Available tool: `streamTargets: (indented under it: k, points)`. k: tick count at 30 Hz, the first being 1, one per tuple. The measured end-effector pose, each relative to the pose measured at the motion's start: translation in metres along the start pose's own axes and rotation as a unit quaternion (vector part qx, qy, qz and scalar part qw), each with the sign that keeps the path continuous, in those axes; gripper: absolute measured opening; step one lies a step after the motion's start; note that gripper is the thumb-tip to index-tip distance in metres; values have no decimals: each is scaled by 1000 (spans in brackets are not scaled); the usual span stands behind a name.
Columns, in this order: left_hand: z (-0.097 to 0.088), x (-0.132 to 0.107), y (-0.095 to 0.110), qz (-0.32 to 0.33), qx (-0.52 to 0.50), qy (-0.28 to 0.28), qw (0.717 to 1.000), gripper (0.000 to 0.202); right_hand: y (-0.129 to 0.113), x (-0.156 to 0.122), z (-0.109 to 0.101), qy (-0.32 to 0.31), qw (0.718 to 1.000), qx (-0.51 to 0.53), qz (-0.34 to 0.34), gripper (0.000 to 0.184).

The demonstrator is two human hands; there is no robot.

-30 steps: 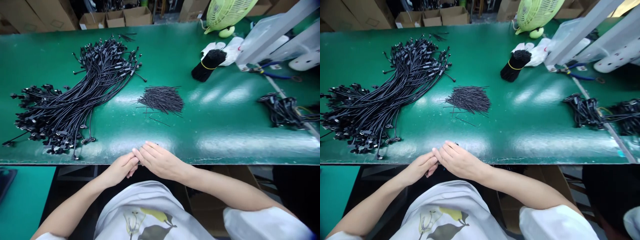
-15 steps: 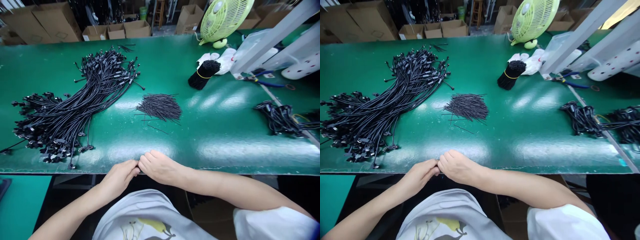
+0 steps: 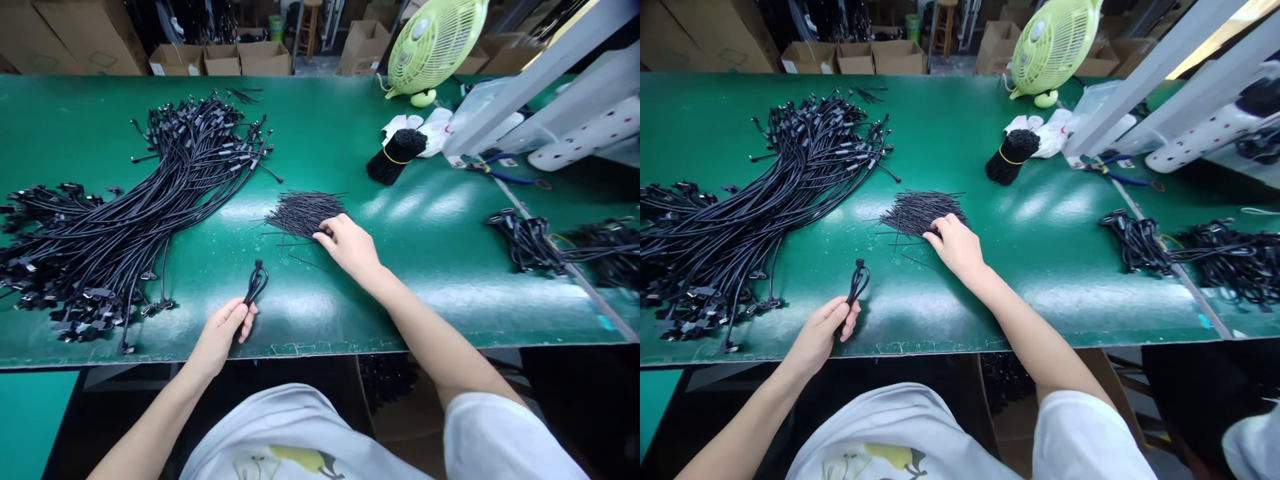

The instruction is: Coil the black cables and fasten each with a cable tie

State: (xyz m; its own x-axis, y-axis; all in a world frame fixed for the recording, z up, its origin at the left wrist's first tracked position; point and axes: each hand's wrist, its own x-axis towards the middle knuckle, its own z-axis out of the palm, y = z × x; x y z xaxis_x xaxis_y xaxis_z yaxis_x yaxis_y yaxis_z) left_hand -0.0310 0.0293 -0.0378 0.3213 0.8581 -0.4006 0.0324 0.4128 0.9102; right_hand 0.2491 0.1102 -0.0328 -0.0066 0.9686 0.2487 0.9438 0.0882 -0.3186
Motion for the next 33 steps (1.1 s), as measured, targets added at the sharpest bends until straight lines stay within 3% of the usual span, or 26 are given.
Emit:
streamTargets:
  k: [4, 11, 15, 17, 21, 23, 25, 29, 31, 33]
  points:
    - [7, -3, 2, -21, -68, 3, 997, 38, 9, 15, 19, -13, 997, -68, 14, 15]
    - [7, -10, 1, -21, -126, 6, 992, 37, 12, -2, 5, 68, 995, -19, 67, 14]
    - [11, -13, -1, -13, -122, -22, 992, 38, 8, 2, 12, 12, 998, -48, 49, 14]
    - [11, -16, -1, -9, -123, -35, 992, 37, 6, 4, 13, 13, 997, -68, 43, 15]
    - [6, -24, -3, -10, -175, -47, 983, 34, 0, -11, -5, 101, 991, -60, 64, 16]
    - [8, -27, -3, -12, -196, -53, 979, 33, -11, -30, -15, 134, 988, 13, 70, 14]
    - [15, -29, -3, -11, -189, -62, 980, 34, -30, -55, -21, 89, 985, 139, 55, 14]
    - [30, -28, -2, 38, -151, -61, 986, 47, -77, -102, -18, -115, 941, 318, -8, 17]
    - [32, -26, -3, 70, -128, -51, 988, 46, -93, -116, -15, -144, 932, 331, -26, 16]
    - [31, -26, -4, 91, -105, -34, 990, 39, -102, -122, -13, -122, 945, 296, -60, 14]
